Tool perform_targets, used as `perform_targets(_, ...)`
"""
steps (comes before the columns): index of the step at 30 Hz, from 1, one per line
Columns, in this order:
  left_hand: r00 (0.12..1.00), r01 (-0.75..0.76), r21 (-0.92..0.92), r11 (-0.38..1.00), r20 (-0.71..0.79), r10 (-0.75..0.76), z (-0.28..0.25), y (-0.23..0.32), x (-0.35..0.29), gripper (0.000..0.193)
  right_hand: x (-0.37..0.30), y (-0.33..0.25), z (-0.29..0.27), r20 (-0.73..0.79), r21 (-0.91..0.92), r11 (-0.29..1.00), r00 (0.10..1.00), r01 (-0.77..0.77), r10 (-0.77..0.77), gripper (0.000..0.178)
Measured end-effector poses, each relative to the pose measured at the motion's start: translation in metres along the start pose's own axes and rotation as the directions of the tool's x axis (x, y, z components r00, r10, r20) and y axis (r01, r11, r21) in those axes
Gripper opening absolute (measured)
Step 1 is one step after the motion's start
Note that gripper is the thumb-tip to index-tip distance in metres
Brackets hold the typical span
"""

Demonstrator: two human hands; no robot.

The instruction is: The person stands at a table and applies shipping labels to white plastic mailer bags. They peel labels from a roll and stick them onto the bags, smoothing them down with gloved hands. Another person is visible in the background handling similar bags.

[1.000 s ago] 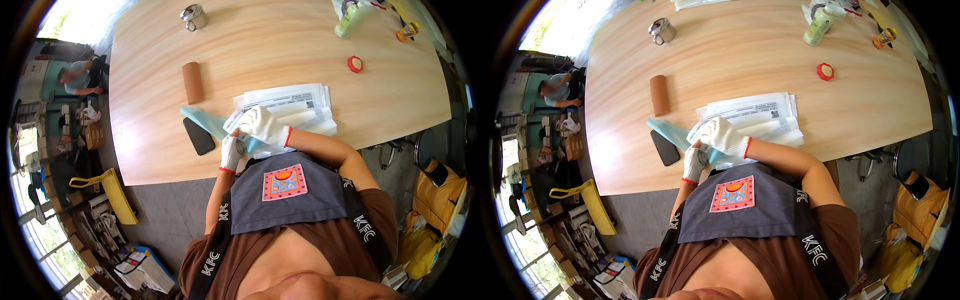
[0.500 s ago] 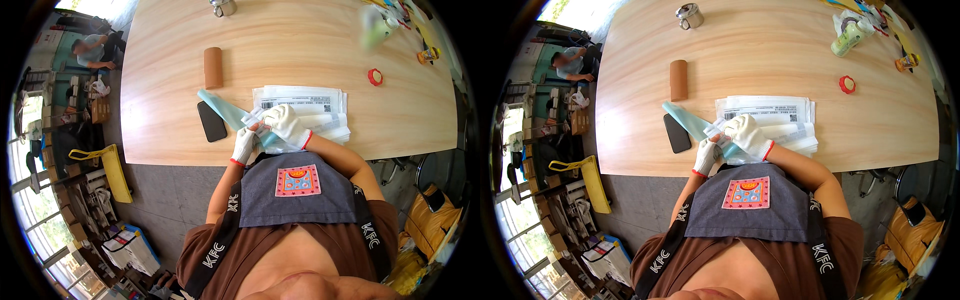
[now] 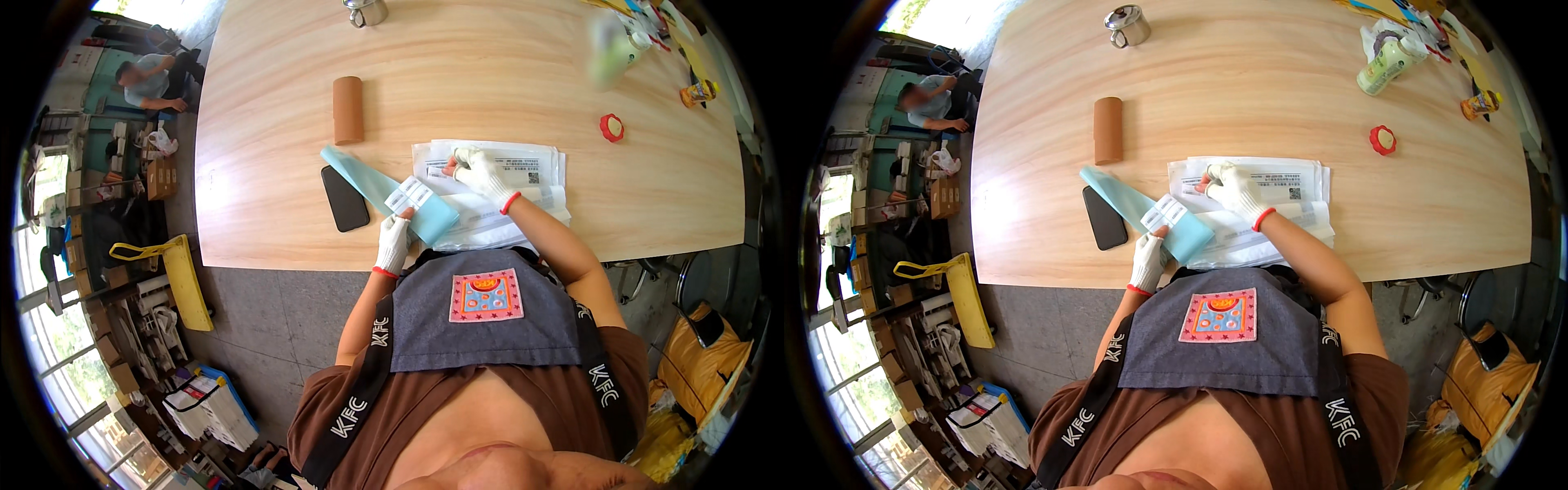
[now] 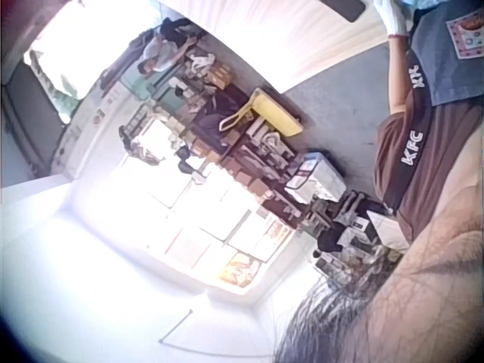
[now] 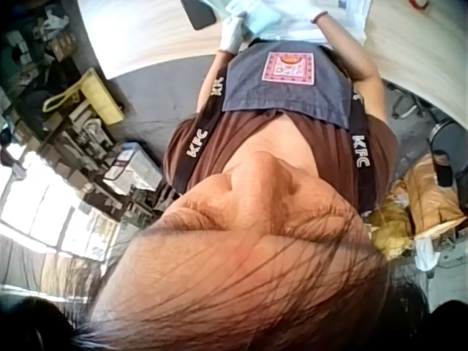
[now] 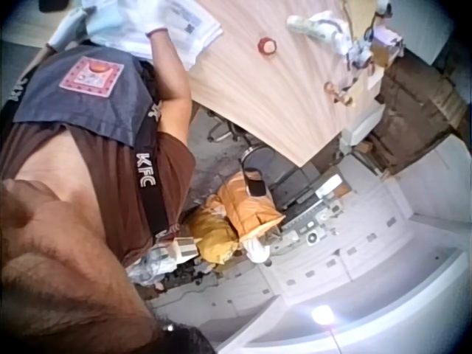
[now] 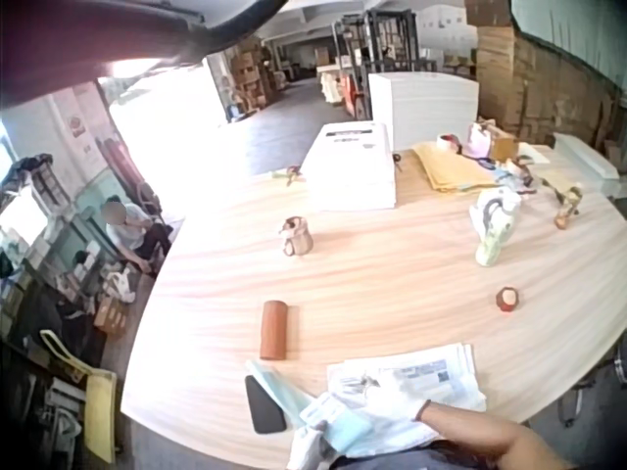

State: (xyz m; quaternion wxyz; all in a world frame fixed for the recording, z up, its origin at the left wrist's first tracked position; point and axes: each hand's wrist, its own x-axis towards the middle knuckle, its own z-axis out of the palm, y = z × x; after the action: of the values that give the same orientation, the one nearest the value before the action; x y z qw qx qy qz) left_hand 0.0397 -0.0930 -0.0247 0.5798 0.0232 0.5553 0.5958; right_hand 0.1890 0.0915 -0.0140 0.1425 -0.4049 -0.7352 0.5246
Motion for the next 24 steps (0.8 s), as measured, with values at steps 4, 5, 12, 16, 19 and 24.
perform_targets(4,1.000,0.000,0.030,1.000,-0.003,0.000,-0.012,-0.008,0.008,0.036,0.011,-0.018,-0.003,0.090,-0.198,0.971,0.984,-0.132,0.152,0.014)
perform_targets(5,1.000,0.000,0.018,1.000,0.001,0.000,-0.012,-0.009,0.009,0.036,0.011,-0.019,-0.003,0.074,-0.233,0.968,0.991,-0.094,0.114,0.015)
perform_targets(12,1.000,0.005,0.035,0.999,0.002,-0.005,-0.018,-0.013,0.013,0.037,0.013,-0.023,0.004,-0.017,-0.394,0.919,1.000,-0.011,0.005,0.016)
perform_targets(16,1.000,-0.002,0.051,0.999,0.000,0.002,-0.018,-0.013,0.014,0.037,0.014,-0.019,0.007,-0.050,-0.445,0.894,0.995,0.056,-0.087,0.015)
perform_targets(19,1.000,0.000,0.047,0.999,0.005,0.000,-0.014,-0.009,0.011,0.038,0.014,-0.019,0.008,-0.065,-0.469,0.881,0.992,0.067,-0.110,0.015)
perform_targets(24,1.000,-0.008,0.040,0.999,-0.010,0.008,-0.009,-0.007,0.007,0.035,0.014,-0.014,0.013,-0.090,-0.506,0.857,0.983,0.096,-0.163,0.017)
